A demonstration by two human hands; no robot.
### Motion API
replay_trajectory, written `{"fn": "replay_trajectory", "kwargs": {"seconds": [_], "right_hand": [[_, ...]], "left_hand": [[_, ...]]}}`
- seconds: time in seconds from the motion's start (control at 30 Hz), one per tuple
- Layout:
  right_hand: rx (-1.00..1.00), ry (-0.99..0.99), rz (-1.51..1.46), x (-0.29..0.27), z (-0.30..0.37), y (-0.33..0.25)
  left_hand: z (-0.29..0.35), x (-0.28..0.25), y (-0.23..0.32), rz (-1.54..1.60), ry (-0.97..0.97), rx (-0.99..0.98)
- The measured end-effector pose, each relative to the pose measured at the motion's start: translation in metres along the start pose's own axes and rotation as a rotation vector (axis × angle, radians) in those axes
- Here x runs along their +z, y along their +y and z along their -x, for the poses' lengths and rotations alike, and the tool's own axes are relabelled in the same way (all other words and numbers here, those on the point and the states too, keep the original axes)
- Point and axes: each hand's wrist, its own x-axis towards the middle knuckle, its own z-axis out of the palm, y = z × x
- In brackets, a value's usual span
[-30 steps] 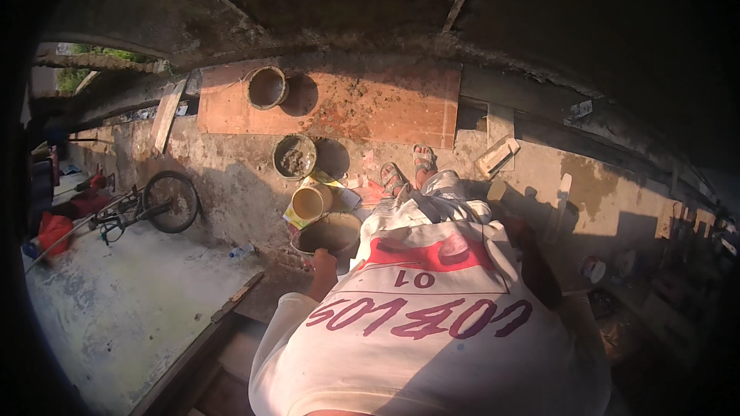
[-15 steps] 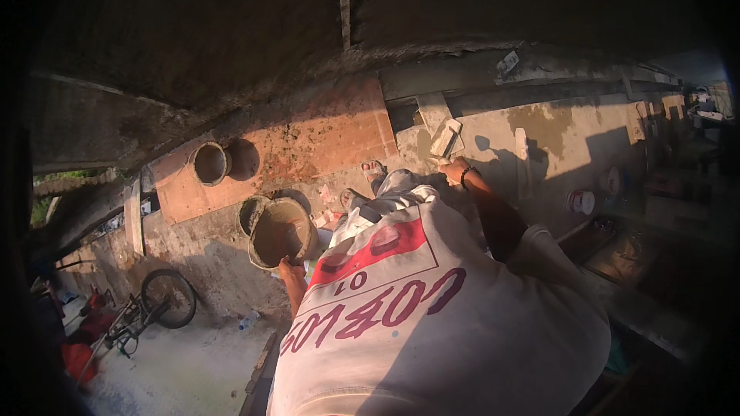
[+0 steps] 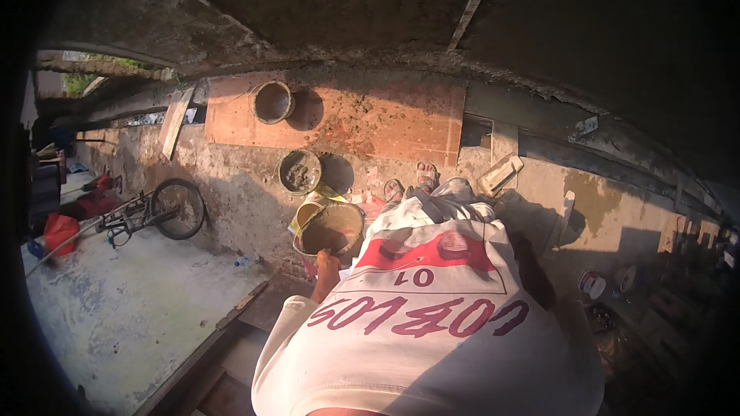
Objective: The person scoops wet cement from a bucket using a trowel and applies it to a vertical wall surface. They repeatedly transfer cement from the bucket to the wall, smoothing the surface as they work.
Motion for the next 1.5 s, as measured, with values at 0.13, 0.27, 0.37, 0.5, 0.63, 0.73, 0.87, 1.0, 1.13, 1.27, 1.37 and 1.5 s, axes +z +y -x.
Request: {"fn": "replay_trajectory", "kwargs": {"seconds": [0.13,0.27,0.37,0.5,0.63,0.73,0.87,1.0,1.13,1.27,1.37,1.5], "right_hand": [[0.006,-0.024,0.084,-0.054,-0.018,-0.012],[0.028,0.048,-0.054,-0.092,-0.061,-0.026],[-0.055,0.204,-0.247,-0.142,-0.005,-0.102],[-0.202,0.192,-0.332,-0.17,0.012,-0.146],[-0.195,0.083,-0.343,-0.179,-0.035,-0.139],[-0.099,0.094,0.07,-0.181,-0.11,-0.103],[-0.101,0.111,0.241,-0.184,-0.098,-0.116],[-0.054,0.119,0.203,-0.187,-0.05,-0.161],[-0.053,0.047,0.065,-0.204,-0.003,-0.214],[-0.057,0.118,-0.134,-0.209,-0.035,-0.223],[-0.09,0.143,-0.246,-0.202,-0.01,-0.257],[-0.063,0.16,-0.317,-0.175,-0.015,-0.266]], "left_hand": [[0.003,0.002,-0.025,0.614,-0.247,-0.127],[0.063,-0.004,-0.012,0.771,-0.365,-0.025],[0.091,-0.004,-0.014,0.953,-0.41,-0.013],[0.057,0.016,-0.028,1.019,-0.294,-0.055],[0.092,0.006,-0.037,1.055,-0.288,-0.123],[0.1,0.0,-0.062,1.056,-0.227,-0.188],[0.095,0.006,-0.094,1.123,-0.089,-0.272],[0.072,0.011,-0.113,1.143,-0.083,-0.259],[0.07,-0.004,-0.088,1.176,-0.039,-0.242],[0.073,-0.027,-0.028,1.158,-0.049,-0.204],[0.008,-0.004,0.028,1.158,-0.154,-0.11],[-0.005,0.013,0.126,0.94,-0.02,0.165]]}}
